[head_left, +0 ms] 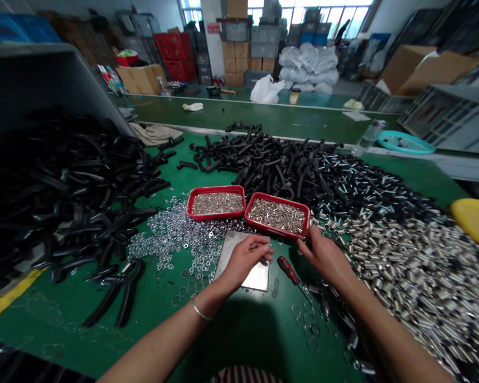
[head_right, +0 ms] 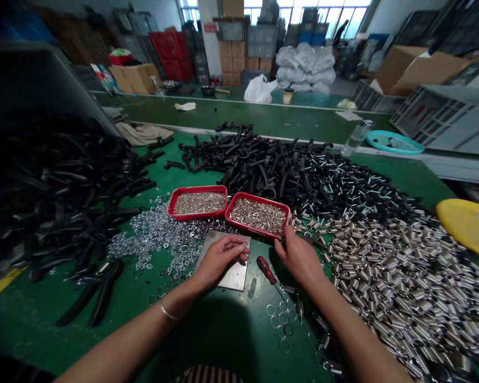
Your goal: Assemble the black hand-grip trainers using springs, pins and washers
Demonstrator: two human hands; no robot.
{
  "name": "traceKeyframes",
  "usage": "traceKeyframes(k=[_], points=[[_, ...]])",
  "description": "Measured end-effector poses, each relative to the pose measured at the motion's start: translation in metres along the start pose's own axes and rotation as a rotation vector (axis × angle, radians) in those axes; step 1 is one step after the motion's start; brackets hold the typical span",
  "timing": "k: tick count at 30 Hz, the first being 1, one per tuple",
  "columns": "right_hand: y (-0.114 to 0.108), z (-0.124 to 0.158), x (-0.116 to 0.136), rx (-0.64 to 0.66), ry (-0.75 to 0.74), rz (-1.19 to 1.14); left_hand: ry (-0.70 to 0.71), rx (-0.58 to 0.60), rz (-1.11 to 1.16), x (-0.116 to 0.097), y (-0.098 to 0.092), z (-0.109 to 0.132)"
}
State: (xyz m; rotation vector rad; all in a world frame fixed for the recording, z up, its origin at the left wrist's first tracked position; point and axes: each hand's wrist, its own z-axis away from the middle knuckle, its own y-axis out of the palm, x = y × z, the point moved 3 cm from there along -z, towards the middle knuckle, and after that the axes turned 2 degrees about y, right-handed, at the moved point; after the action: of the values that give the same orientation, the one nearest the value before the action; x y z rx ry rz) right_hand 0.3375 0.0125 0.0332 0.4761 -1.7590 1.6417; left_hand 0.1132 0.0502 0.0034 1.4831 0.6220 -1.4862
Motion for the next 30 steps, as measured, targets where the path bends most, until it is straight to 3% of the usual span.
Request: traceKeyframes(k=[2, 3, 6, 9, 12, 17, 20, 25, 27, 30], points=[[0.0, 0.008, 0.01, -0.028, -0.01, 0.085, -0.014, -0.004, 0.003, 0.0, -0.004, 0.008], [0.001, 0.011, 0.014, -0.013, -0.012, 0.016, -0.017, -0.008, -0.007, -0.001, -0.006, 0.011], [0.011, 0.019, 0.025, 0.103, 0.021, -0.542, 0.0, -0.038, -0.038, -0.006, -0.011, 0.019], [0.03, 0.025, 0.034, 0.295, 0.183, -1.135, 0.041, -0.064, -0.017, -0.015, -0.014, 0.02], [0.052, 0.028, 0.045, 0.395, 0.332, -1.382, 0.058, -0.099, 0.0, -0.02, -0.017, 0.017], [0.07, 0.022, 0.06, 0.365, 0.365, -1.444, 0.156, -0.115, -0.084, -0.026, -0.025, 0.018], [0.073, 0.019, 0.063, 0.418, 0.355, -1.464, 0.227, 0.003, -0.129, -0.03, -0.024, 0.021], [0.071, 0.021, 0.06, 0.541, 0.431, -1.549, 0.201, 0.204, 0.057, -0.031, -0.019, 0.015], [0.067, 0.024, 0.061, 0.556, 0.402, -1.533, 0.167, 0.148, 0.059, -0.027, -0.019, 0.011], [0.062, 0.026, 0.063, 0.464, 0.273, -1.433, 0.118, -0.029, -0.017, -0.022, -0.021, 0.007]])
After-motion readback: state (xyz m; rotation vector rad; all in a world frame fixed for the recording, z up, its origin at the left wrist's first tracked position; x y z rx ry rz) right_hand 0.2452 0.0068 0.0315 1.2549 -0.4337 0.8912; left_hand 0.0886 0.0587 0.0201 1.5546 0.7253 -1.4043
